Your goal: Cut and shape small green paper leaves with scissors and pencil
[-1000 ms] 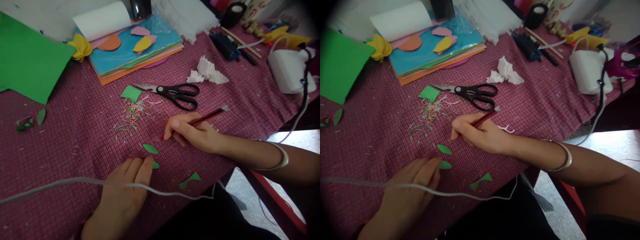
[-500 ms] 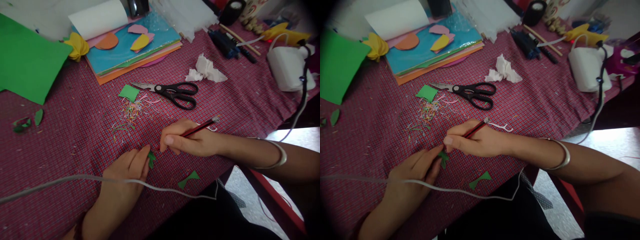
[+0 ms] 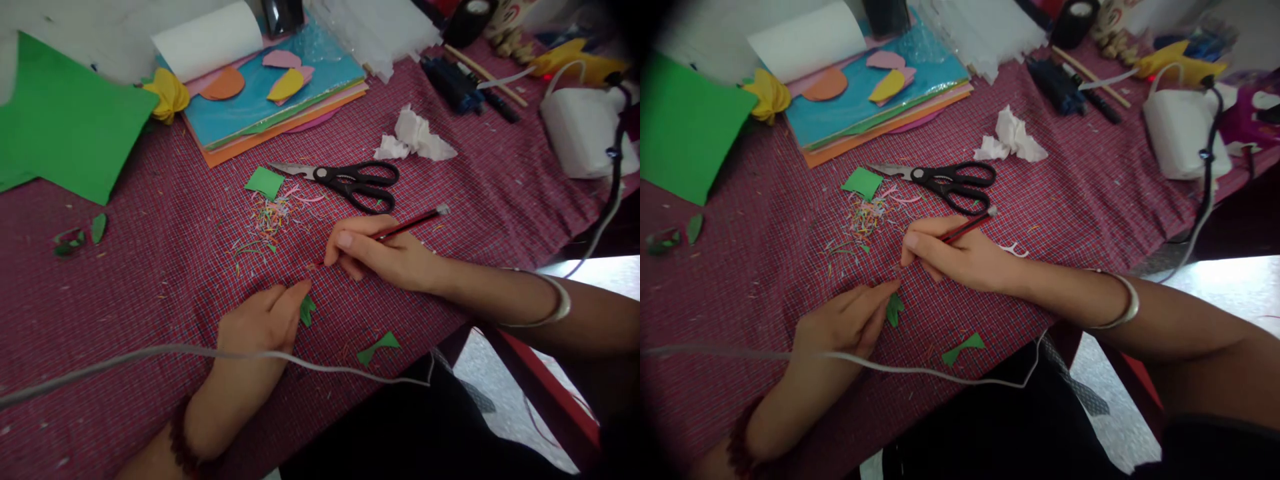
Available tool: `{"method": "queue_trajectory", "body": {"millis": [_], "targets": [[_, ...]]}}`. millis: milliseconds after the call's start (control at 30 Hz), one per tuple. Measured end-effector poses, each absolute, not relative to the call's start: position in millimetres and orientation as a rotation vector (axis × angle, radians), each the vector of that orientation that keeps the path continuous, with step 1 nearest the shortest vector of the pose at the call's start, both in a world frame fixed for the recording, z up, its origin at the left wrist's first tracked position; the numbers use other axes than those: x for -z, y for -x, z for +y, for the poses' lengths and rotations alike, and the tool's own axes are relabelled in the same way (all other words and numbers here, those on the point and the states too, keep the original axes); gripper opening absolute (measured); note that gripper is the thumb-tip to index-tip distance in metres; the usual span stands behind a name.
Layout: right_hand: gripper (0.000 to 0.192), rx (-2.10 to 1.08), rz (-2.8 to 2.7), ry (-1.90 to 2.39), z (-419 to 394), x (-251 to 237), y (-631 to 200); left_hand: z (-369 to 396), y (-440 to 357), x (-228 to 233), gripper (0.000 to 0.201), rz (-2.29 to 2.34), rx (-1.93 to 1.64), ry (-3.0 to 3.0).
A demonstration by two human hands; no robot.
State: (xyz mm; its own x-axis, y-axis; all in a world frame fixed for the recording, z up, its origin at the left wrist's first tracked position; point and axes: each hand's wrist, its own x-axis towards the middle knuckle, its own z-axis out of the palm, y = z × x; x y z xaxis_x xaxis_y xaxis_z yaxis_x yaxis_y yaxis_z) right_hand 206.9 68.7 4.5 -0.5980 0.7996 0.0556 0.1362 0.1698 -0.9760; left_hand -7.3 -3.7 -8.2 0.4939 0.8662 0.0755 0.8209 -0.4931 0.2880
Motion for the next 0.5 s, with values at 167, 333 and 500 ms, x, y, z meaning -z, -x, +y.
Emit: {"method": "queue_trajectory", "body": {"millis": [167, 333, 500], "targets": [[0.033, -1.478, -1.830, 0.868, 71, -5, -207, -4, 9, 4, 0.013, 1.467, -0.461, -2.339], [0.034, -1.435, -1.773, 0.820, 73, -4, -208, -5, 11, -10, 0.012, 1.513, -0.637, -2.202], [0.033, -1.356, -1.734, 0.835, 76, -3, -209, 10, 2, -22, 0.013, 1.478, -0.671, -2.445]]}}
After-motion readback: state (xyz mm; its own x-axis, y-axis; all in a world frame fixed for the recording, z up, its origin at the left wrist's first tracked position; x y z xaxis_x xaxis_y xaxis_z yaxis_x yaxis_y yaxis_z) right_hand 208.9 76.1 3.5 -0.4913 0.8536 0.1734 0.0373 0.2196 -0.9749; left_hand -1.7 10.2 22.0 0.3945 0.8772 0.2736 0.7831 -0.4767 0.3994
